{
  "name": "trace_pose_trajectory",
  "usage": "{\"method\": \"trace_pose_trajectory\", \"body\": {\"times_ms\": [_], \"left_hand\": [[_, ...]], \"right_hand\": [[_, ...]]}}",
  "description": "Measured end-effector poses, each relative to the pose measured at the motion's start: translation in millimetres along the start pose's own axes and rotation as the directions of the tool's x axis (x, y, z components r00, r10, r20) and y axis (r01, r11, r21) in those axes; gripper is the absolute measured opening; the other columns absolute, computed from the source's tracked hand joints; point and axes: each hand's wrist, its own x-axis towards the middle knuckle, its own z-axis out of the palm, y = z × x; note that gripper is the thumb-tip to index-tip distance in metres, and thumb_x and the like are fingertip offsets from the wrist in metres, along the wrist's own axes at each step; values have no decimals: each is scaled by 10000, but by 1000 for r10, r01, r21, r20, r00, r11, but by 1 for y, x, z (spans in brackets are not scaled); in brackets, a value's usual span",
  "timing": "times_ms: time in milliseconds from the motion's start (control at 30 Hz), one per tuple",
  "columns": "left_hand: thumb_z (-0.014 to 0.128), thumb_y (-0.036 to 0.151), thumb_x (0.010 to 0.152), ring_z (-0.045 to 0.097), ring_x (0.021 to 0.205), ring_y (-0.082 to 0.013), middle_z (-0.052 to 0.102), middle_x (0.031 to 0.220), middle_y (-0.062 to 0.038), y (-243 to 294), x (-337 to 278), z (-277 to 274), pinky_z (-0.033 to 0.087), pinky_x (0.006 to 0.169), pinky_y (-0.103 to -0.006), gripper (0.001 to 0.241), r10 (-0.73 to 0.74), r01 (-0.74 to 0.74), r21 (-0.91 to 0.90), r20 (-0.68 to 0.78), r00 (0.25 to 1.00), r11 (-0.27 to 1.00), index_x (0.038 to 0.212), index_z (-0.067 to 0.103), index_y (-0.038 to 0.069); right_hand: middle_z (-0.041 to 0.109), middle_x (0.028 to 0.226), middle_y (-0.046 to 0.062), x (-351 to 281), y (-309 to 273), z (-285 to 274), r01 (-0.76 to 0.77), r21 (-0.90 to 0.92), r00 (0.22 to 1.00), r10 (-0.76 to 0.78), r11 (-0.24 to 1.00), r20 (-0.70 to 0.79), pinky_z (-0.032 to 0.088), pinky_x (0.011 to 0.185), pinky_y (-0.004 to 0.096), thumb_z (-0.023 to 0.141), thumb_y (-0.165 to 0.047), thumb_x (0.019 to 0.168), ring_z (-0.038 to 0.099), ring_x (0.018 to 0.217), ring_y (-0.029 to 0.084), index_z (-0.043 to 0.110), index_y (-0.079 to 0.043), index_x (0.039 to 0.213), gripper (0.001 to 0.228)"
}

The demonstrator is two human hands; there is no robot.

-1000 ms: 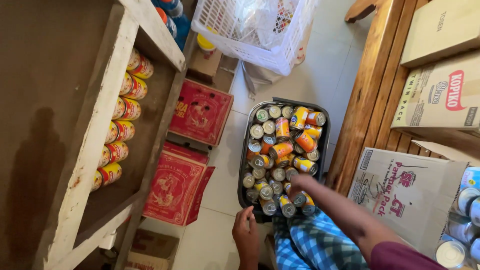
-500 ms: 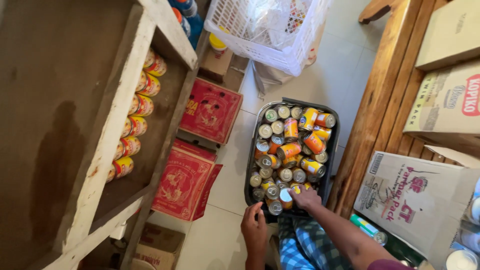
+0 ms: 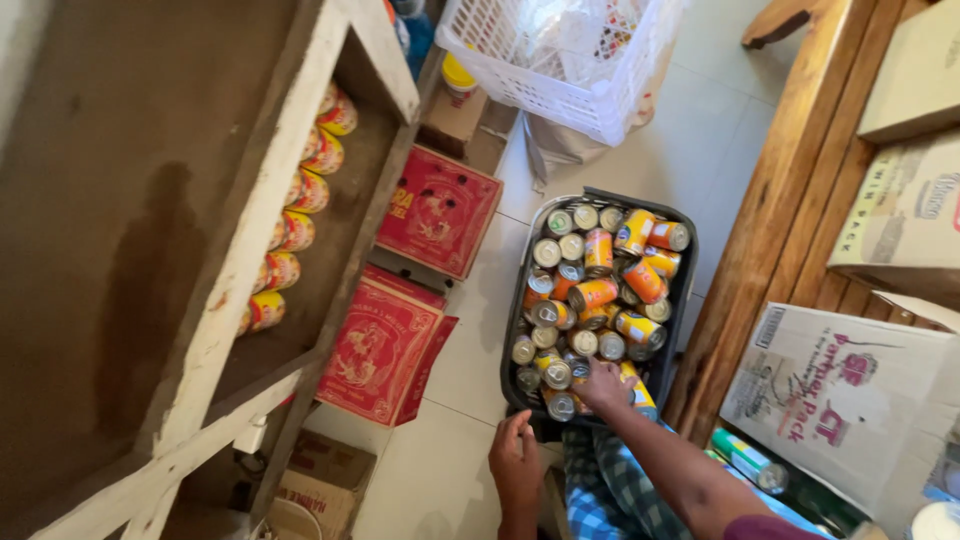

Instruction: Stocking canned goods on wooden shelves from a storage crate.

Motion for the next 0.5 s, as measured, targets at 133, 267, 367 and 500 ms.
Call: {"method": "trace_pose_trajectory", "body": {"times_ms": [133, 267, 367, 500], "left_hand": [[632, 56, 903, 722, 945, -232, 730, 1037, -90, -6, -4, -4, 578, 836, -349, 231, 7, -7, -7, -27, 1000, 1000, 1118, 716, 47], [631, 53, 897, 727, 930, -238, 739, 1024, -90, 4, -8, -11, 581, 832, -350, 233, -71, 69, -58, -44, 996, 996, 1108, 729, 49], [630, 57, 894, 733, 954, -233, 742, 1047, -86, 6, -11, -13, 581, 841, -343, 240, -83, 81, -52, -38, 996, 995, 1113, 729, 56], [646, 51, 875, 735, 984, -239, 752, 1059, -91, 17, -12, -23, 573, 869, -338, 241, -48, 44, -62, -75, 996, 997, 1100, 731, 53]], "right_hand": [[610, 1418, 87, 12, -9, 10, -27, -146, 1000, 25, 989, -13, 218, 1114, 715, 779, -608, 720, 481, 1401, 264, 557, -195, 1416, 840], [682, 1320, 73, 9, 1, 4, 40, -168, 998, -47, 985, -35, 294, 1124, 603, 798, -590, 699, 584, 1299, 253, 656, -198, 1315, 744], [729, 1243, 80, -3, 7, -15, 108, -174, 987, -126, 979, -97, 324, 1128, 538, 814, -556, 703, 647, 1219, 263, 699, -202, 1265, 675], [752, 1114, 98, -46, -14, -77, 460, 88, 805, -374, 883, -461, 359, 1054, 558, 874, -475, 680, 681, 1082, 295, 733, -134, 1135, 585]]}}
